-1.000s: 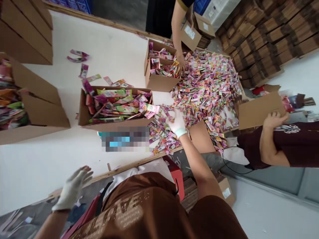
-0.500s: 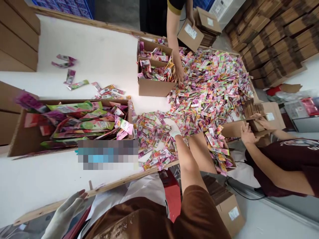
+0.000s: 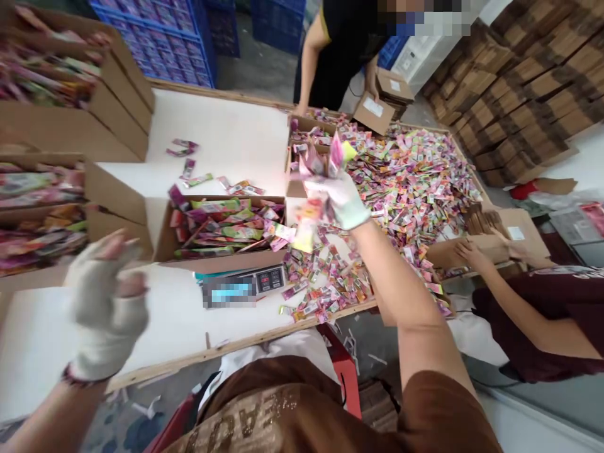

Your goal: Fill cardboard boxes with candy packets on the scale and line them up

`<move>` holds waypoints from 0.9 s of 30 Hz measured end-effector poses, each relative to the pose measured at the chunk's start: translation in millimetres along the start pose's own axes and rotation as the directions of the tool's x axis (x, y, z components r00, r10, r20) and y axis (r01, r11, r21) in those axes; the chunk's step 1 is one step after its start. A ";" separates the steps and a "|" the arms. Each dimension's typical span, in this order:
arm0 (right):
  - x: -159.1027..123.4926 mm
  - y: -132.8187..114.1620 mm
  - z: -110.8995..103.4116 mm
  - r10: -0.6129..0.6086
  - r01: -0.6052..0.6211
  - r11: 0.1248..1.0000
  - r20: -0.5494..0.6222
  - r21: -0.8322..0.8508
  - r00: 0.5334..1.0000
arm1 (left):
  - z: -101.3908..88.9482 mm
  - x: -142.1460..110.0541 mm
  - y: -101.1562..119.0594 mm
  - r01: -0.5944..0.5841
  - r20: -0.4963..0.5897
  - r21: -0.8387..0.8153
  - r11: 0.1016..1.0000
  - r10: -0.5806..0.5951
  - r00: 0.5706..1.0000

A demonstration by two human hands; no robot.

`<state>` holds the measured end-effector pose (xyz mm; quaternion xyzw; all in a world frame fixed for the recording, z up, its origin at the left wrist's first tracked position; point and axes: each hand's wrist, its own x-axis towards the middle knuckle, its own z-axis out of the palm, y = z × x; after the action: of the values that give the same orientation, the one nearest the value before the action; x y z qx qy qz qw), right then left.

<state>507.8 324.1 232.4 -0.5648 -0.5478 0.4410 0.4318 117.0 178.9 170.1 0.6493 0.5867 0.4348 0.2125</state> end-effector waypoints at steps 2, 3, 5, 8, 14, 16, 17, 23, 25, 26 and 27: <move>16.0 -14.8 63.0 -0.099 0.099 0.995 -0.059 0.006 0.993 | 13.2 10.7 36.7 -0.560 0.141 0.060 0.826 0.549 0.824; 19.1 -18.4 93.3 -0.139 0.137 0.990 -0.092 -0.028 0.986 | 22.8 13.7 50.7 -0.717 0.232 0.017 0.697 0.695 0.681; 14.9 -18.8 139.2 -0.203 0.183 0.966 -0.097 -0.181 0.974 | 40.9 18.5 65.3 -0.793 0.360 0.065 0.605 0.727 0.584; -8.2 -9.7 161.2 -0.233 0.229 0.833 0.056 -0.505 0.971 | 52.0 28.0 53.3 -0.689 0.386 0.259 0.677 0.581 0.716; -29.7 8.2 164.6 0.405 0.315 0.119 0.336 -0.941 0.850 | 41.7 32.3 9.3 -0.570 0.511 0.312 0.760 0.372 0.775; -20.8 6.7 173.3 0.510 0.316 0.129 0.336 -0.940 0.791 | 39.1 28.5 7.1 -0.549 0.456 0.308 0.777 0.386 0.802; -15.8 3.0 174.5 0.532 0.323 0.152 0.352 -0.934 0.770 | 37.7 27.1 7.1 -0.538 0.427 0.309 0.785 0.391 0.815; -21.7 -23.0 97.8 0.231 0.418 0.560 0.619 -0.716 0.750 | 27.6 27.7 4.2 -0.550 0.343 0.246 0.798 0.459 0.820; -36.8 -3.7 55.2 -0.008 0.367 0.753 0.550 -0.546 0.835 | 21.9 25.0 1.8 -0.569 0.301 0.212 0.794 0.501 0.811; -45.0 13.6 36.3 -0.063 0.291 0.827 0.436 -0.481 0.898 | 17.7 22.1 0.5 -0.569 0.275 0.199 0.798 0.512 0.814; -53.6 34.5 20.7 -0.061 0.195 0.877 0.300 -0.440 0.952 | 12.4 17.9 -0.9 -0.558 0.244 0.192 0.807 0.511 0.824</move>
<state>495.3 269.7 195.3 -0.5464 -0.7287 0.3420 0.2313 125.5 199.0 168.4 0.8469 0.4083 0.3373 0.0479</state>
